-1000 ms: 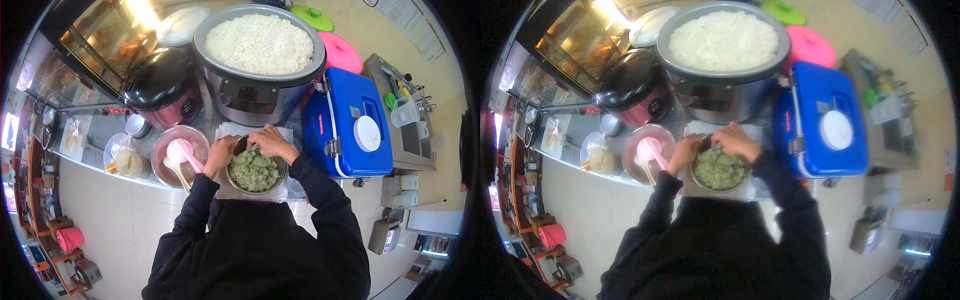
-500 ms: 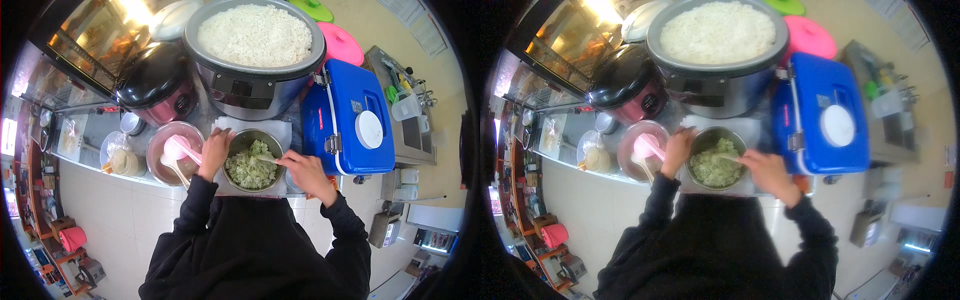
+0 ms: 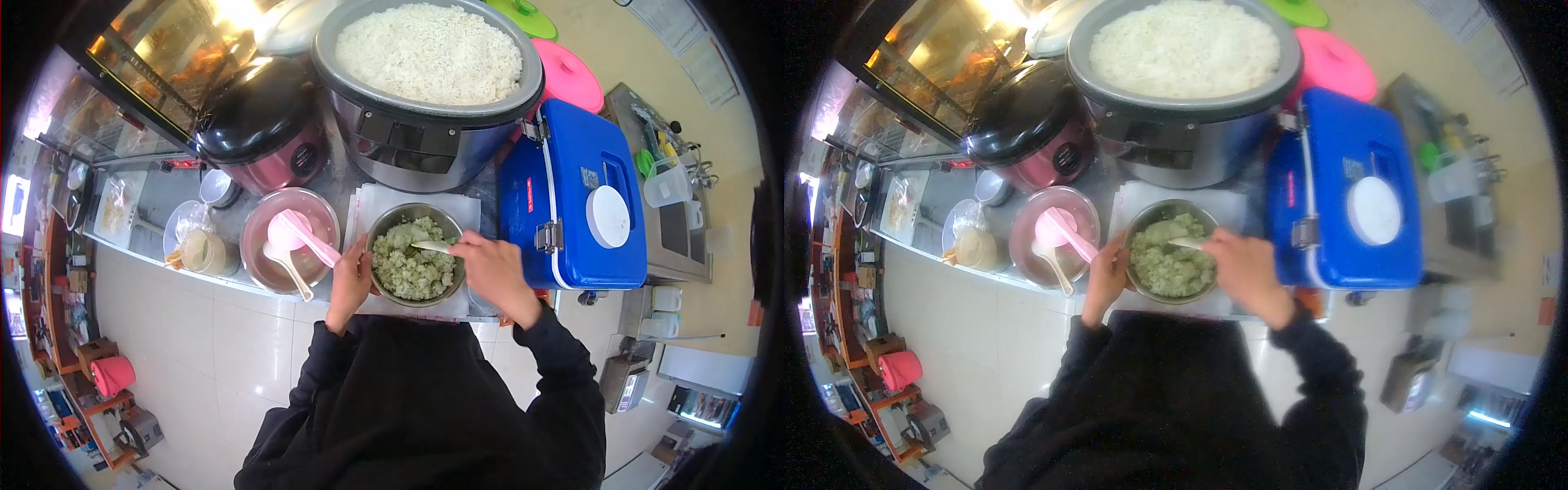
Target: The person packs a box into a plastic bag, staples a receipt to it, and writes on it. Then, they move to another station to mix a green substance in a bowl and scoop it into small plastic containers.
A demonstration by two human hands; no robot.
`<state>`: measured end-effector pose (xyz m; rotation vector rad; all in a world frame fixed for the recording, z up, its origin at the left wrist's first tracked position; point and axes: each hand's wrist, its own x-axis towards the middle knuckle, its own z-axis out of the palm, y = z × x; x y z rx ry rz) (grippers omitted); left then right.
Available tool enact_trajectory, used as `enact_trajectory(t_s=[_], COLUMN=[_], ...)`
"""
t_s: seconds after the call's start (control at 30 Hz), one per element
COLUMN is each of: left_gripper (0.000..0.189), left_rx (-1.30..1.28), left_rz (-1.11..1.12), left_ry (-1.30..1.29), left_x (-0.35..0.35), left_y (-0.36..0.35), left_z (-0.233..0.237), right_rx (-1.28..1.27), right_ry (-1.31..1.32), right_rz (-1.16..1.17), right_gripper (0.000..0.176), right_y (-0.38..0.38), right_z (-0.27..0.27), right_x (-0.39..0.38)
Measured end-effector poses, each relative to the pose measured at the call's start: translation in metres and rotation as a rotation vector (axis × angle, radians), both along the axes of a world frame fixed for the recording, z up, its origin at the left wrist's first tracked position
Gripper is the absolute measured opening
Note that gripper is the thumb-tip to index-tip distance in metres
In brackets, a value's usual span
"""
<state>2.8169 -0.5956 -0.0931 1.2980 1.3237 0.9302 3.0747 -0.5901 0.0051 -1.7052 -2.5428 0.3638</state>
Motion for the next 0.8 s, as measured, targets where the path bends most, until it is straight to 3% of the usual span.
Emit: enact_trajectory(t_s=[0.07,0.2,0.4,0.57,0.67,0.8], left_gripper=[0.043,0.045,0.051,0.053,0.053,0.053], left_rx=[-0.060,-0.122,-0.169,-0.164,-0.163,-0.186], left_rz=[0.036,0.056,0.192,0.186,0.189,0.216], left_ry=[-0.014,-0.005,-0.192,-0.219,-0.216,-0.231], left_x=[0.004,0.014,0.026,0.031,0.029,0.030], left_y=[-0.007,-0.019,-0.040,-0.047,-0.047,-0.048], left_z=[0.005,0.015,0.014,0.011,0.009,0.007], right_rx=[-0.084,0.072,0.008,0.087,0.047,0.077], right_ry=[-0.058,-0.075,0.099,0.046,-0.006,0.124], right_rz=[-0.011,-0.046,-0.223,-0.260,-0.203,-0.278], right_gripper=[0.032,0.030,0.028,0.031,0.031,0.030], right_y=[-0.018,-0.028,-0.026,-0.002,0.006,-0.008], right_z=[0.028,-0.048,0.003,-0.064,-0.059,-0.016], right_x=[0.000,-0.023,-0.020,-0.054,-0.058,-0.034])
